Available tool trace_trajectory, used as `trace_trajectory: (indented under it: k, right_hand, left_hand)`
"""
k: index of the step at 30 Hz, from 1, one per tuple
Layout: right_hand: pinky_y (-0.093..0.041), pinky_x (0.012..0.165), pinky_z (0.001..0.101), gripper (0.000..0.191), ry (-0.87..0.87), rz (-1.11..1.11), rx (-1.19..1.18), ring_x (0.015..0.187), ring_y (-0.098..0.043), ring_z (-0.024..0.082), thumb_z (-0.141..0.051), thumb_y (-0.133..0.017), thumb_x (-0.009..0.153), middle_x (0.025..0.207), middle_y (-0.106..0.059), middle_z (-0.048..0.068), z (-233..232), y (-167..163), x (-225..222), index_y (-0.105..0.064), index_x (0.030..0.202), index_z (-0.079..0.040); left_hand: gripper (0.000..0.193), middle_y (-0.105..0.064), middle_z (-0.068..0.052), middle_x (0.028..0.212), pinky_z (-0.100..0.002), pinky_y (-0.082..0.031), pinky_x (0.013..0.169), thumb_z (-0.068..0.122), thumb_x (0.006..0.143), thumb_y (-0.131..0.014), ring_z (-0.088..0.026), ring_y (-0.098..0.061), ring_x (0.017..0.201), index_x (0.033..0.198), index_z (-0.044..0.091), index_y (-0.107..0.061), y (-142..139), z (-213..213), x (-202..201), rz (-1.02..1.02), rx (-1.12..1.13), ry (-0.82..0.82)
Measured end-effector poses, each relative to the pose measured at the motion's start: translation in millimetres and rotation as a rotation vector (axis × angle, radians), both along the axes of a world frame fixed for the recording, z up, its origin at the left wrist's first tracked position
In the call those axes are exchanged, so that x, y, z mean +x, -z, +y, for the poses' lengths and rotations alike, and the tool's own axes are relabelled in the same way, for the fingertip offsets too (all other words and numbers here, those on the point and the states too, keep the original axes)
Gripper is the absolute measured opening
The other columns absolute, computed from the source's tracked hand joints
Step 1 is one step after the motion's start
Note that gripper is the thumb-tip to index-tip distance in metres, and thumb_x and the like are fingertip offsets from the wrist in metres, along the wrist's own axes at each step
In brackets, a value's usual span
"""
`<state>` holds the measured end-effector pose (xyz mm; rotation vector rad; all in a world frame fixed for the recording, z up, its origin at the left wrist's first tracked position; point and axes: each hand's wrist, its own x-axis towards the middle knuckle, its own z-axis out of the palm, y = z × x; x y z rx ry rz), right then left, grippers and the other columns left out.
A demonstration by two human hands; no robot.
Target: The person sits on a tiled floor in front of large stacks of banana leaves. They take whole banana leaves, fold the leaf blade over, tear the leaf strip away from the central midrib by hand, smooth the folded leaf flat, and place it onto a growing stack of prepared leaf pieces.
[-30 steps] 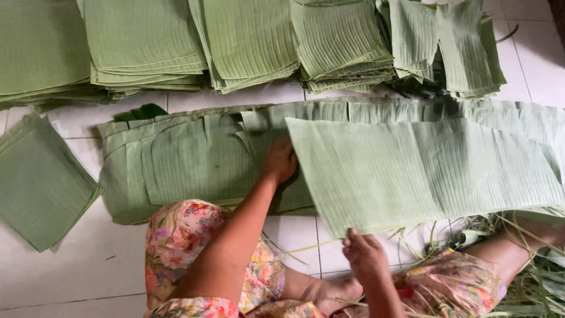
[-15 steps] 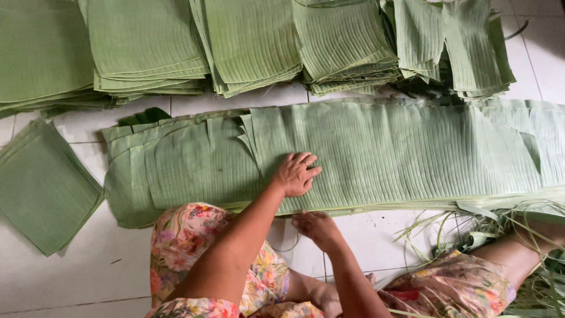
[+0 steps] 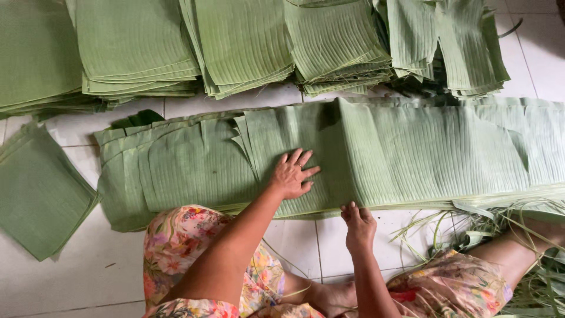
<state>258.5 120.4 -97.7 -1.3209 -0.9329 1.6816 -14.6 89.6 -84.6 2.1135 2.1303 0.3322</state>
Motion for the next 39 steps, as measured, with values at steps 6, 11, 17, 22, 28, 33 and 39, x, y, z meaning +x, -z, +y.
trace_trajectory:
  k: [6, 11, 17, 22, 28, 33, 39]
  right_hand:
    - [-0.059, 0.083, 0.0327, 0.022, -0.039, -0.094, 0.143, 0.092, -0.070, 0.018, -0.010, -0.062, 0.102, 0.104, -0.073, 0.011, -12.1, -10.0, 1.5, -0.069, 0.117, 0.003]
    - [-0.060, 0.090, 0.0351, 0.024, -0.014, -0.056, 0.060, 0.097, -0.071, 0.021, -0.012, -0.059, 0.104, 0.107, -0.073, 0.017, -26.9, -14.4, 28.7, -0.064, 0.117, 0.008]
    - [-0.060, 0.090, 0.0408, 0.023, 0.120, 0.061, -0.144, 0.098, -0.071, 0.026, -0.012, -0.058, 0.104, 0.105, -0.070, 0.016, -59.8, -29.2, 84.4, -0.060, 0.117, 0.006]
    - [-0.058, 0.077, 0.0444, 0.013, 0.186, 0.198, -0.082, 0.082, -0.065, 0.018, -0.018, -0.061, 0.110, 0.092, -0.064, 0.007, -54.6, -97.7, 151.2, -0.060, 0.109, -0.005]
    - [-0.049, 0.058, 0.0315, 0.015, 0.000, 0.093, -0.297, 0.066, -0.057, 0.017, -0.019, -0.065, 0.103, 0.077, -0.059, 0.007, -58.9, -112.3, 138.9, -0.060, 0.098, -0.005]
    - [-0.050, 0.062, 0.0280, 0.024, -0.227, -0.058, -0.423, 0.065, -0.058, 0.015, -0.019, -0.067, 0.098, 0.078, -0.067, 0.009, -75.5, -41.8, 12.9, -0.063, 0.097, 0.005]
    - [-0.056, 0.068, 0.0308, 0.017, -0.298, -0.123, -0.432, 0.078, -0.070, 0.019, -0.016, -0.068, 0.095, 0.085, -0.072, 0.008, -82.3, -2.8, -77.3, -0.067, 0.101, 0.000]
  left_hand:
    - [0.055, -0.031, -0.008, 0.164, -0.062, -0.022, 0.118, 0.058, 0.088, -0.057, -0.036, -0.023, 0.150, 0.139, 0.039, -0.061, -6.7, -0.1, 2.4, 0.013, -0.098, -0.002]
    - [0.056, -0.030, -0.005, 0.168, -0.071, -0.015, 0.117, 0.063, 0.088, -0.055, -0.037, -0.019, 0.154, 0.138, 0.038, -0.061, -16.9, -3.6, 4.5, 0.010, -0.149, -0.064]
    - [0.064, -0.026, 0.001, 0.167, -0.089, 0.002, 0.107, 0.071, 0.090, -0.048, -0.040, -0.007, 0.157, 0.146, 0.041, -0.052, -30.9, -10.4, 7.0, -0.055, -0.208, -0.173]
    - [0.066, -0.023, 0.000, 0.170, -0.089, 0.000, 0.104, 0.069, 0.084, -0.053, -0.038, -0.016, 0.150, 0.145, 0.043, -0.050, -34.3, -10.7, 5.4, -0.111, -0.131, -0.197]
    - [0.055, -0.040, -0.004, 0.160, -0.085, -0.019, 0.102, 0.050, 0.091, -0.057, -0.040, -0.032, 0.149, 0.144, 0.032, -0.055, 8.6, -5.8, 0.4, -0.060, 0.108, -0.228]
    - [0.041, -0.057, -0.008, 0.149, -0.050, -0.047, 0.117, 0.037, 0.110, -0.049, -0.034, -0.055, 0.138, 0.146, 0.019, -0.059, 27.9, 14.0, -51.2, -0.610, 0.417, -0.711]
    - [0.046, -0.051, -0.015, 0.143, -0.052, -0.044, 0.106, 0.034, 0.089, -0.064, -0.036, -0.048, 0.134, 0.130, 0.012, -0.064, -2.0, -8.5, -36.1, -0.202, 0.352, -0.230]
